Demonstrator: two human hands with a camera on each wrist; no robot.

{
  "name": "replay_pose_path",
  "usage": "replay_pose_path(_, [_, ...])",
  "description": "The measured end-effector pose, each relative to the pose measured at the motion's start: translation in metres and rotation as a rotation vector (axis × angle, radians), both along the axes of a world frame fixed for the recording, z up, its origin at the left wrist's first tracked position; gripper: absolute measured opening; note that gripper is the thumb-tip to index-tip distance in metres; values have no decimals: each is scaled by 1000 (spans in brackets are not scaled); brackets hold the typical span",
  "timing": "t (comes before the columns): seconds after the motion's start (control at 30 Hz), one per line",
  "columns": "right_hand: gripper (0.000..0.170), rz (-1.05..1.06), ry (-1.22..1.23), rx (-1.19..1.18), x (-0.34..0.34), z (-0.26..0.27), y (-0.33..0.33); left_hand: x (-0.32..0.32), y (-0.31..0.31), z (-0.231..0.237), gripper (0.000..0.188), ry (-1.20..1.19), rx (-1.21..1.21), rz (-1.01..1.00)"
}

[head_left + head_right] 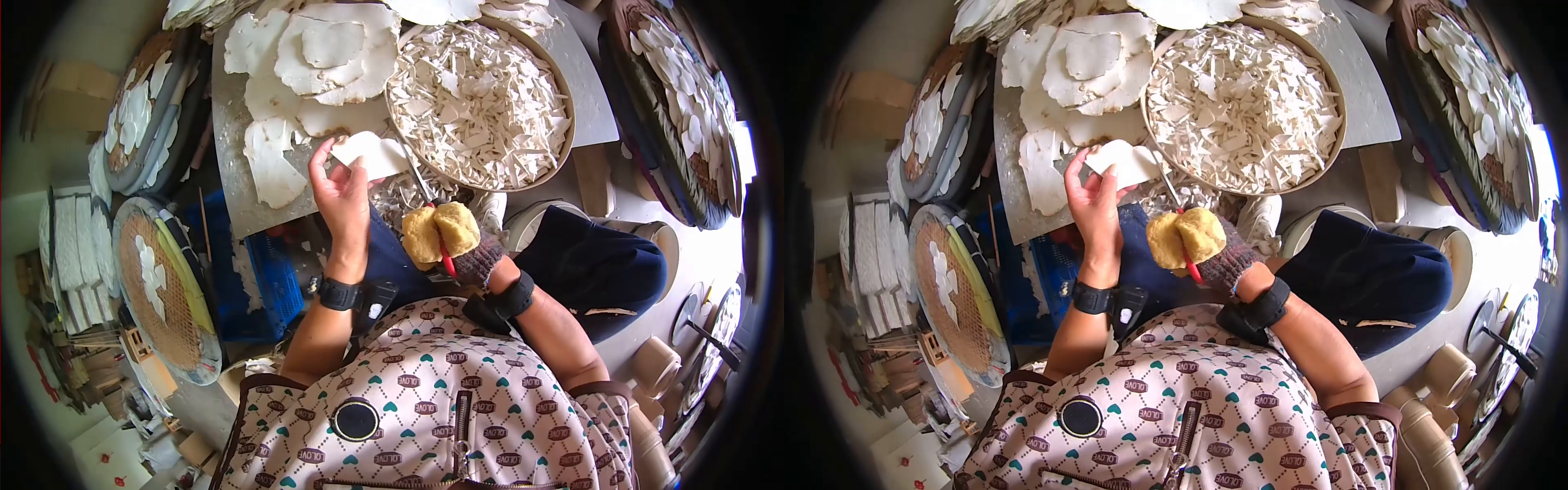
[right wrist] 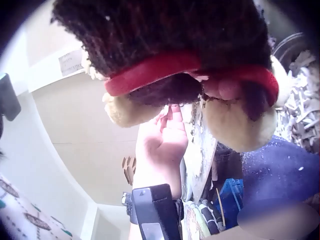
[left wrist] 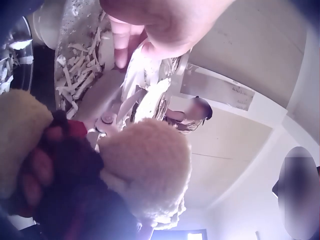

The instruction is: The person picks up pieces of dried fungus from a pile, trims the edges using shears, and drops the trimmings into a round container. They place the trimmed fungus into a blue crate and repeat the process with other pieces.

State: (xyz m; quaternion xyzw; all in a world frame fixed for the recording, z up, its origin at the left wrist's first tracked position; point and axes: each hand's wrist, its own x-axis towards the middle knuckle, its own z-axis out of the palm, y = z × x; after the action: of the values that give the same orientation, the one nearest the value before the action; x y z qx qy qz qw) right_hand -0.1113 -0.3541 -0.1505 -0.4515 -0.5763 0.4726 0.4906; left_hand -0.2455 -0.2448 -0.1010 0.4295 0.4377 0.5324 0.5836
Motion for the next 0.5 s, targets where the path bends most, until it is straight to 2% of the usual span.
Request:
replay_pose_path(0.07, [22, 5, 47, -65, -3, 6, -1, 2, -2, 1, 49, 10, -5, -33])
replay_pose_path(0.1, [23, -1, 157, -134, -6, 8, -1, 1, -1, 0, 49, 16, -23, -51])
replay_pose_path(0.27, [23, 102, -216, -124, -1, 7, -2, -3, 9, -4, 48, 69, -53, -100])
replay_pose_path(0.37, [23, 80, 484, -325, -7, 17, 2, -9, 16, -3, 48, 135, -42, -191])
replay_pose_path(0.47, [25, 107, 795, -544, -4, 6, -1, -10, 15, 4, 49, 122, -108, -304])
replay_pose_path(0.5, [26, 87, 632, -432, -3, 5, -2, -10, 16, 3, 49, 128, -111, -296])
